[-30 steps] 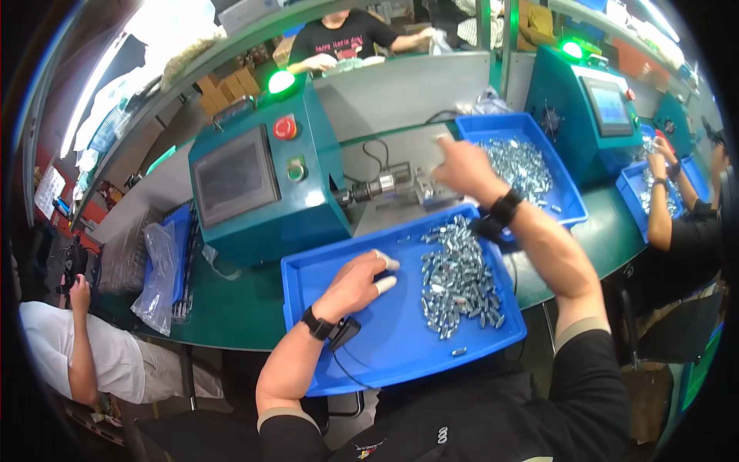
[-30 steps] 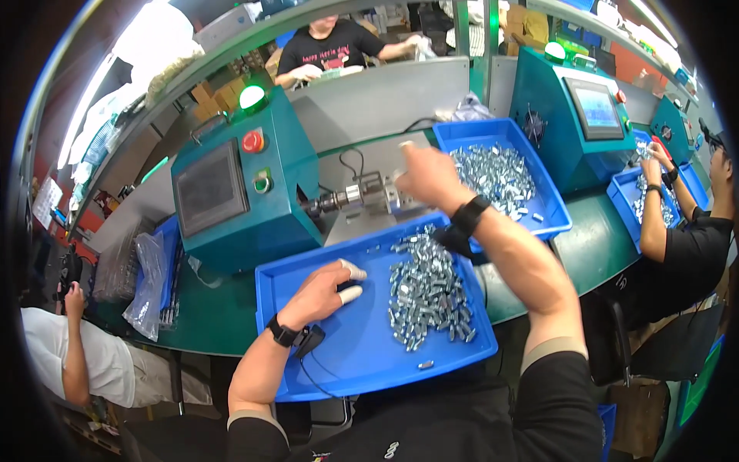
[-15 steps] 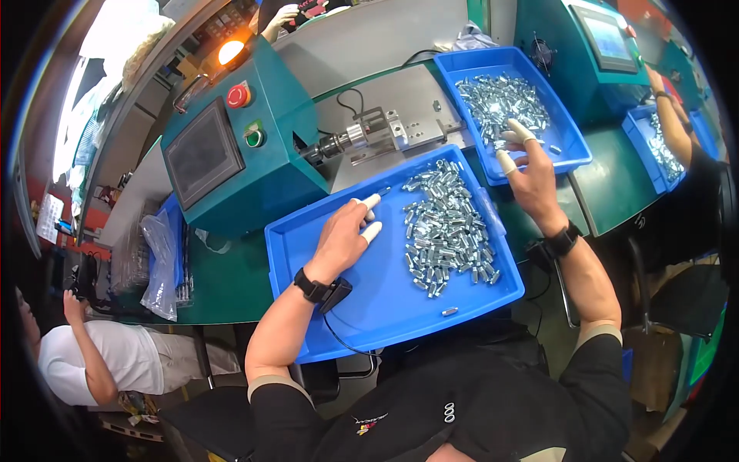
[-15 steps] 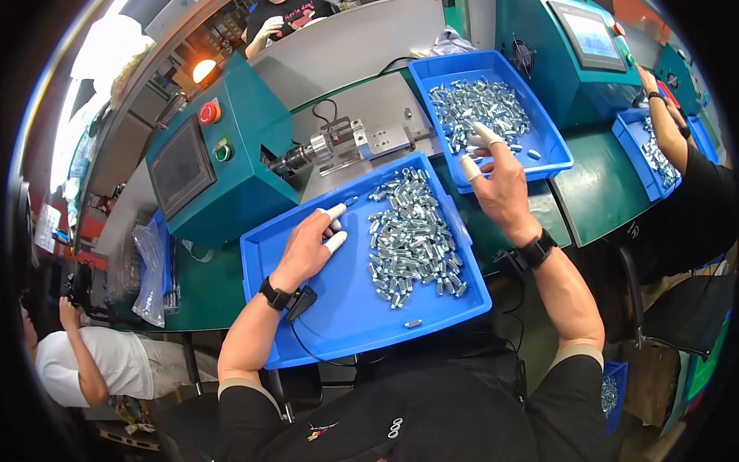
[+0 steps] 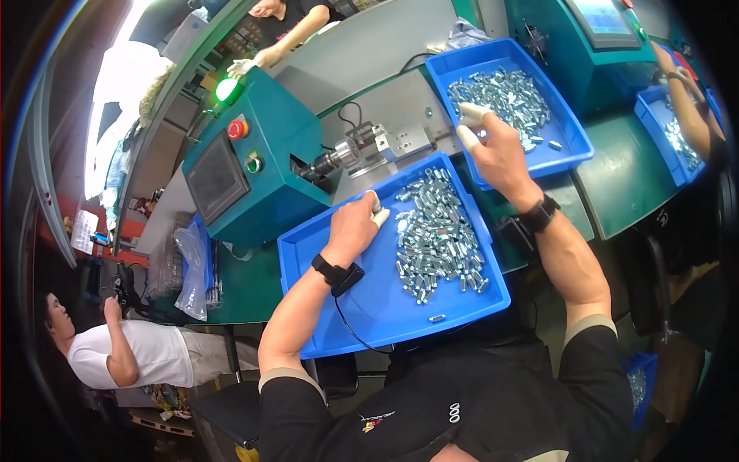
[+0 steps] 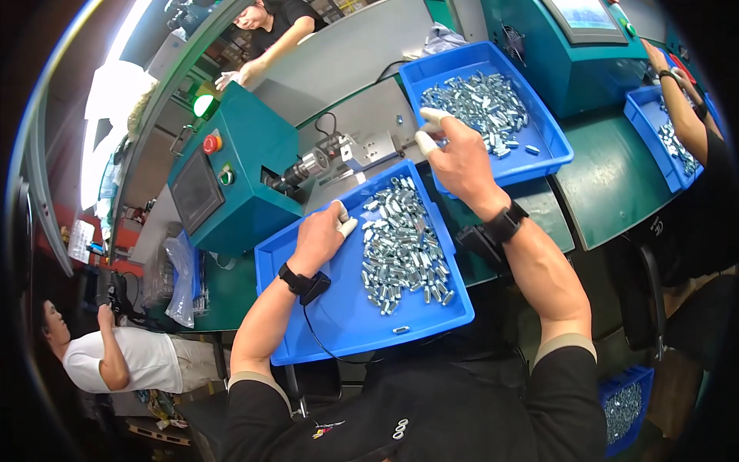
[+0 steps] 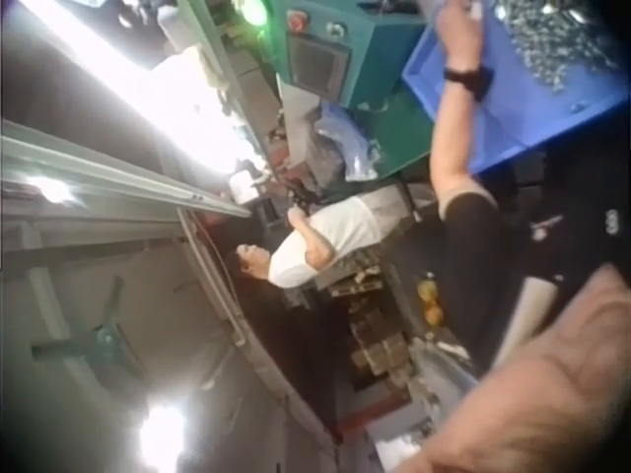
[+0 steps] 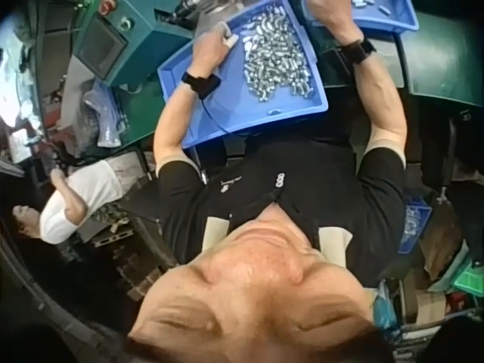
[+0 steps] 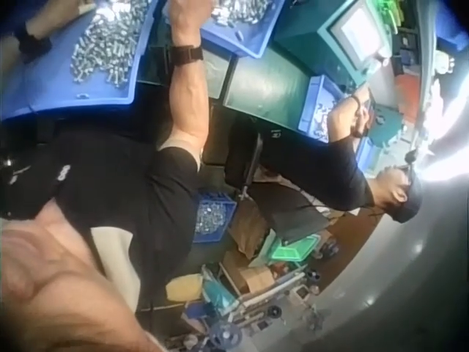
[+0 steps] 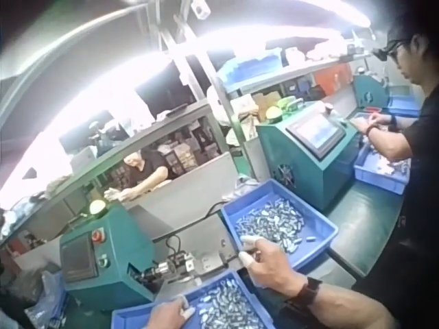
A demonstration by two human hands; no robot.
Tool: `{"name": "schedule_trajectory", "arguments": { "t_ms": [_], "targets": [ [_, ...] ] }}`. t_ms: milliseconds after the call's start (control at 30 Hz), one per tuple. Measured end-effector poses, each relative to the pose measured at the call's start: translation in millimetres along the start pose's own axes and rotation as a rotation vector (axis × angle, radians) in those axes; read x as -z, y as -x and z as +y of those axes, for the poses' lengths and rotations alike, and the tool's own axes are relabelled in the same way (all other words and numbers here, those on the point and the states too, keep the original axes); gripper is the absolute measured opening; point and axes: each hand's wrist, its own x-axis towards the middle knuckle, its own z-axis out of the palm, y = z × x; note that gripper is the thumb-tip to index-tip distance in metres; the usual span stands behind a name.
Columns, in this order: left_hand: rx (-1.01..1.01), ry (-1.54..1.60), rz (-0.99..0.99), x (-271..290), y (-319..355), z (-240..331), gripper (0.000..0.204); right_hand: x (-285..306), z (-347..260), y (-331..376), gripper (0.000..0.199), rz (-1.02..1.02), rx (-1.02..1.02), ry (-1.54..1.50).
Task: The person picks up a metal component from a blue tray, inserts it into a machine, and then places the processed component into a separate blue tray, repeating this cycle for several parts.
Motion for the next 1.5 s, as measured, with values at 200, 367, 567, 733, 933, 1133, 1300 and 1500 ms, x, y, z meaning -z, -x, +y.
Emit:
{"name": "schedule_trajectory", "arguments": {
  "t_ms": [200,367,567,733,933,1133,1300,1500],
  "targets": [
    [-0.108,-0.140,0.021,1.6,2.0,-0.6,0.022,3.3,0.2,5.8,0.036,-0.001,0.037,0.021],
    [-0.252,-0.102,0.169,-6.4,6.5,-1.6,0.016,0.2,5.3,0.0,0.036,0.060,0.111,0.005],
    [-0.272,-0.001,0.102,-3.2,11.4,-0.4,0.021,3.3,4.7,2.5,0.035,0.000,0.009,0.011],
    [-0.133,0.338,0.084,-0.8,19.5,5.2,0.017,3.0,6.6,4.6,0.033,-0.011,0.003,0.041],
    [-0.108,0.250,0.057,3.9,32.0,-6.8,0.017,3.2,6.2,3.0,0.033,-0.007,0.021,0.056],
    [-0.248,0.294,0.230,21.8,5.8,5.2,0.015,4.2,4.9,0.5,0.033,-0.022,0.021,0.038],
    [-0.394,0.205,0.552,43.0,-59.0,17.0,0.015,7.8,3.5,1.1,0.032,-0.030,0.015,0.062],
    [-0.267,0.146,0.497,49.0,-96.1,11.8,0.015,5.1,2.3,1.5,0.032,-0.054,-0.040,-0.036]
  ]
}}
